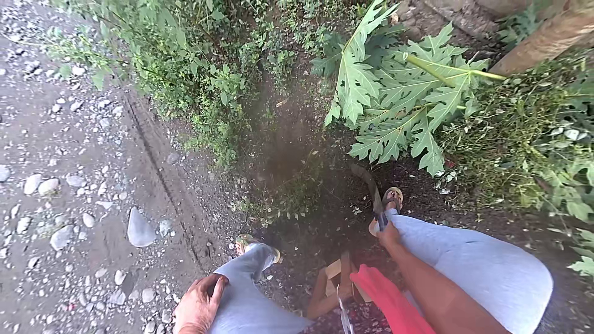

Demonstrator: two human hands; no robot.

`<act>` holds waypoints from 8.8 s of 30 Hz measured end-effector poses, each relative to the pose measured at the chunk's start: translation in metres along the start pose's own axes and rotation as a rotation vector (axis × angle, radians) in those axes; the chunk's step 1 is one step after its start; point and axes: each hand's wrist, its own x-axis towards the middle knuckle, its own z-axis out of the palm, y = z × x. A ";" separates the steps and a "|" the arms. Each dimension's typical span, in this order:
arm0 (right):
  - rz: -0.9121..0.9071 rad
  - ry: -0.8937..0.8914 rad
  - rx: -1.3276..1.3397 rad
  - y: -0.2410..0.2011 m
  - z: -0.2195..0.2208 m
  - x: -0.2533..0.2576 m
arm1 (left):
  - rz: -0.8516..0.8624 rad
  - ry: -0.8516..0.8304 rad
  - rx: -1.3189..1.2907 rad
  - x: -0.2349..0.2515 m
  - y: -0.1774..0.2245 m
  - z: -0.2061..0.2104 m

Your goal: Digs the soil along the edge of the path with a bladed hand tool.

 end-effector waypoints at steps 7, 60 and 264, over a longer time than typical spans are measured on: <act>-0.045 0.072 0.326 -0.007 -0.032 0.005 | -0.014 -0.023 -0.001 0.000 0.001 -0.001; -0.203 -0.296 0.062 -0.087 0.041 0.047 | -0.033 0.047 -0.043 -0.015 -0.020 0.007; -0.269 -0.123 0.752 -0.079 0.040 -0.014 | 0.049 0.262 -0.295 0.082 0.101 0.004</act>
